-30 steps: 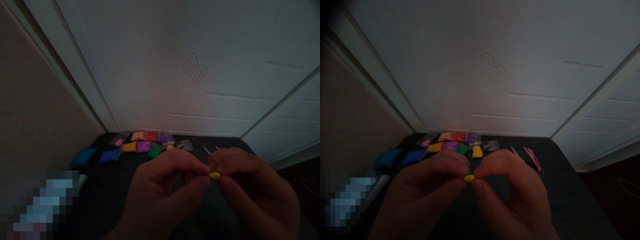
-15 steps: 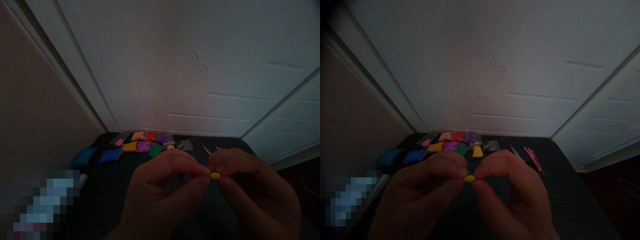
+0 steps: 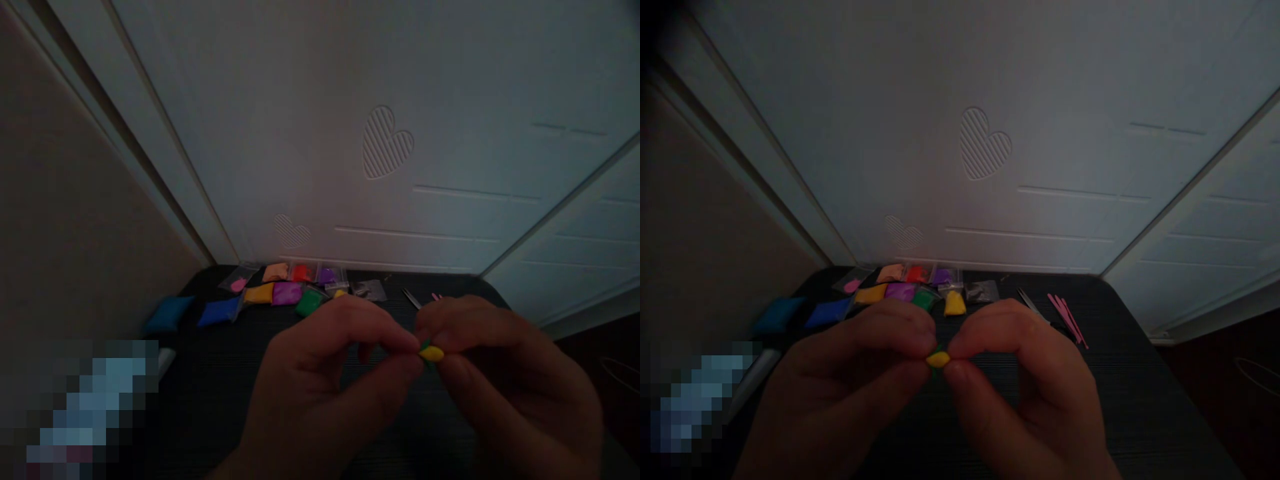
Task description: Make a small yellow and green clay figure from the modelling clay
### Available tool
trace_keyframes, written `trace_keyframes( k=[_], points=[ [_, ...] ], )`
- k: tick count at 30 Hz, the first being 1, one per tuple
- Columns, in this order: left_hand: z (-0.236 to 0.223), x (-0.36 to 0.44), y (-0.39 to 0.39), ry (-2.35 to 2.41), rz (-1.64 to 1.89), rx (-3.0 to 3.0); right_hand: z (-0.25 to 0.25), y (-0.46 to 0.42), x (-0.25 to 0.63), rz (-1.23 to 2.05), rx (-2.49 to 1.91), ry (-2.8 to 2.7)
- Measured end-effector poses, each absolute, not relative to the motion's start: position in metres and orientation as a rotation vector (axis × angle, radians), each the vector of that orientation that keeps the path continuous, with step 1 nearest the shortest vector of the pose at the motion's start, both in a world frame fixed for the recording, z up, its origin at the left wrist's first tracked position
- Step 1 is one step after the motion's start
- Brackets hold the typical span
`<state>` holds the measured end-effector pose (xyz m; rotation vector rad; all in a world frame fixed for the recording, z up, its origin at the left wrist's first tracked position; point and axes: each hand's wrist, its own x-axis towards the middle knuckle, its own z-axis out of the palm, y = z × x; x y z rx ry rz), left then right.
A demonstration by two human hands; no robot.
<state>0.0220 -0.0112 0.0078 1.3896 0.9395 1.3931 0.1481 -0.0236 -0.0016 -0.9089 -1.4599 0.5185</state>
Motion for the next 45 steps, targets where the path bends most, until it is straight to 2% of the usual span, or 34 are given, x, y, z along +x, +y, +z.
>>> trace_keyframes(
  k=[45],
  points=[
    [0.016,0.010,-0.003,0.848,1.337,1.751,0.005,-0.026,0.159,0.415,-0.922,-1.579]
  ],
)
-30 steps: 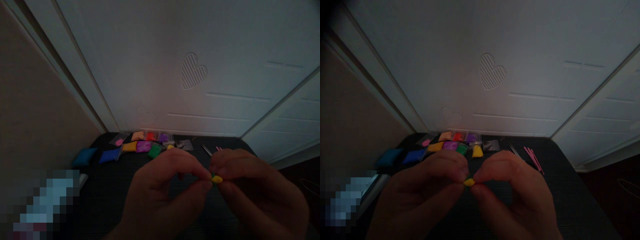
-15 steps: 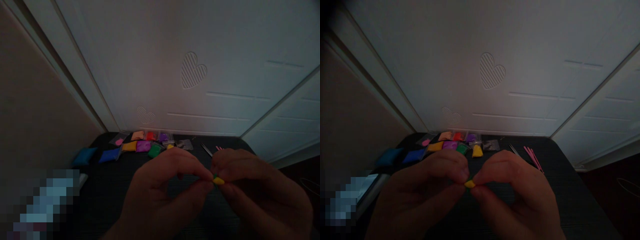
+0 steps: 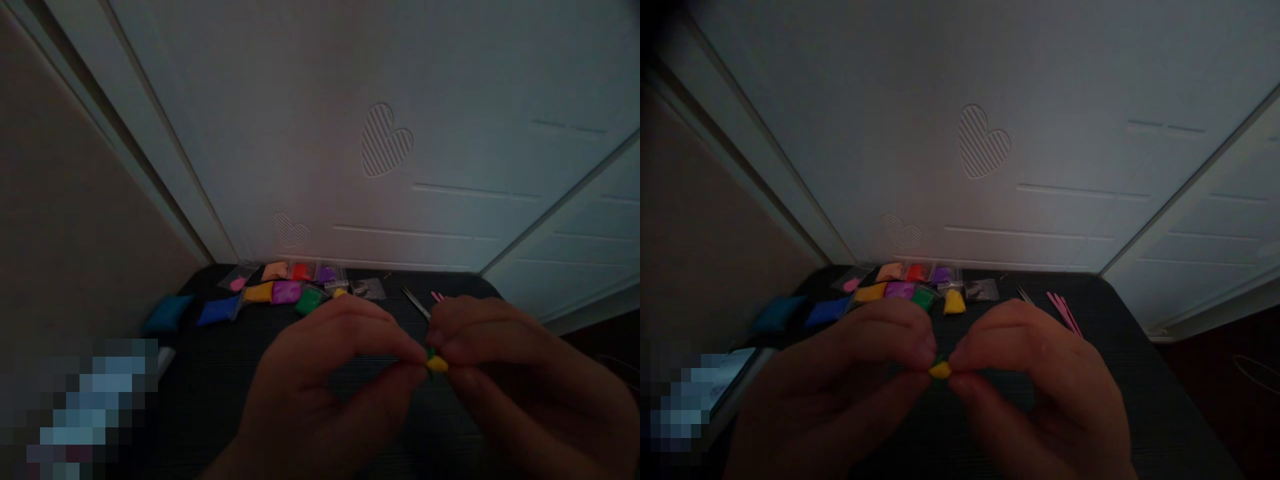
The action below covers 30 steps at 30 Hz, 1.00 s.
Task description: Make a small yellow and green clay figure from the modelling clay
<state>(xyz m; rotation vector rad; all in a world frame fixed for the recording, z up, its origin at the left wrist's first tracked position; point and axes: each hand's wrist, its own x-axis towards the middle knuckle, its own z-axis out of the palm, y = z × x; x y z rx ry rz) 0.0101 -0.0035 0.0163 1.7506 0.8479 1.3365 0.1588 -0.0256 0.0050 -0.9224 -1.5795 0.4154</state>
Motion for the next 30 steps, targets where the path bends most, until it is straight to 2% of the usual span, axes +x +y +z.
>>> trace_keyframes(
  k=[12,30],
  points=[
    [0.016,0.009,-0.003,0.787,1.294,1.796,0.016,-0.019,0.176,0.382,-0.855,-1.879],
    [0.014,0.008,-0.003,0.826,1.351,1.842,0.010,-0.020,0.173,0.398,-0.850,-1.731]
  ],
)
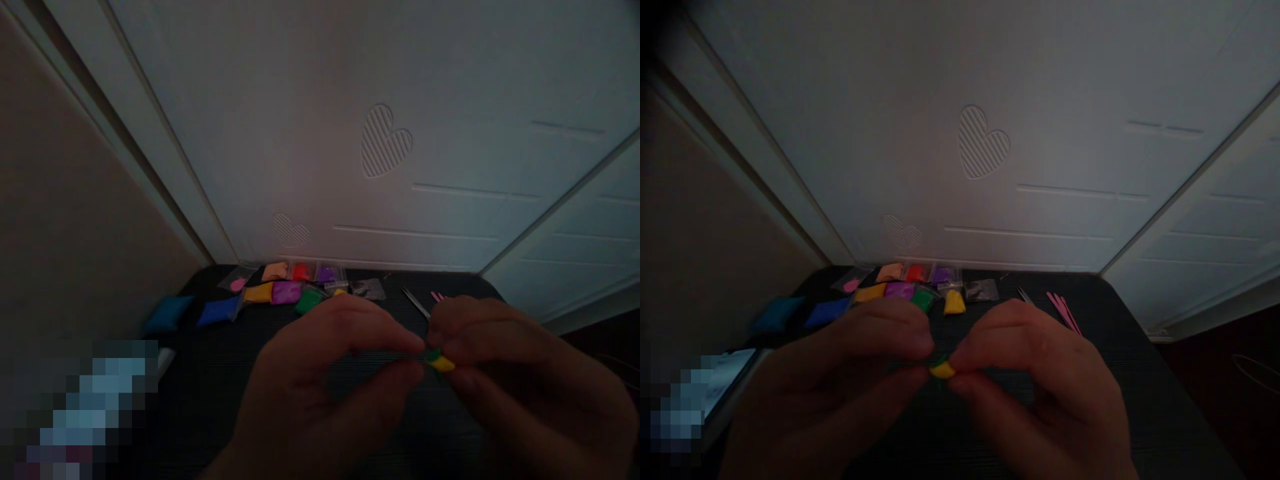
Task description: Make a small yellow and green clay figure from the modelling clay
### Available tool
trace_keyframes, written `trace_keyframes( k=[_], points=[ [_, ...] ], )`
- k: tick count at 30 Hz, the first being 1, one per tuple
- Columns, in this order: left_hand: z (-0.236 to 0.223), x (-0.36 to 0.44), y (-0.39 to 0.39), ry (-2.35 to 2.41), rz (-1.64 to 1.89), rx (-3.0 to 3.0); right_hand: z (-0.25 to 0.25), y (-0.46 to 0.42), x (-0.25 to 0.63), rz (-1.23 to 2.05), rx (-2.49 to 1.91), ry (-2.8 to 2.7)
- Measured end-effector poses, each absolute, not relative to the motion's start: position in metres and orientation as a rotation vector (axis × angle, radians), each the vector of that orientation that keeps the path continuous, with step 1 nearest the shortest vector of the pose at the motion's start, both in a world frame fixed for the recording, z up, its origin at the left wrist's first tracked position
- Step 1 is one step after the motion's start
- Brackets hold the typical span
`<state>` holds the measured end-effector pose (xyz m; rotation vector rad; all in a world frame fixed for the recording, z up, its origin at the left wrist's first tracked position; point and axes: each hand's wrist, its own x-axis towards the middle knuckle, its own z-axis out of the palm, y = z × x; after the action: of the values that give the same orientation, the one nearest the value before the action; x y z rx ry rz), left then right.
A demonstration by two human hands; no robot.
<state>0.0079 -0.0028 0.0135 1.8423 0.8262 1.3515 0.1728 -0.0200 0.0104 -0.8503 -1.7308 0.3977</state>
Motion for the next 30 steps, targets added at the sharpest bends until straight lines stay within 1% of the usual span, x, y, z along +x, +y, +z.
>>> trace_keyframes(
  k=[12,16,23,30],
  points=[
    [0.010,0.013,-0.013,0.909,1.435,1.874,0.010,-0.019,0.174,0.414,-0.826,-1.827],
    [0.010,0.009,-0.009,0.876,1.463,2.013,0.009,-0.020,0.175,0.423,-0.856,-1.770],
    [0.012,0.003,-0.007,0.809,1.496,2.357,0.000,-0.025,0.175,0.584,-0.959,-1.691],
    [0.012,0.006,-0.008,0.814,1.549,2.391,0.004,-0.024,0.171,0.589,-0.929,-1.738]
  ],
)
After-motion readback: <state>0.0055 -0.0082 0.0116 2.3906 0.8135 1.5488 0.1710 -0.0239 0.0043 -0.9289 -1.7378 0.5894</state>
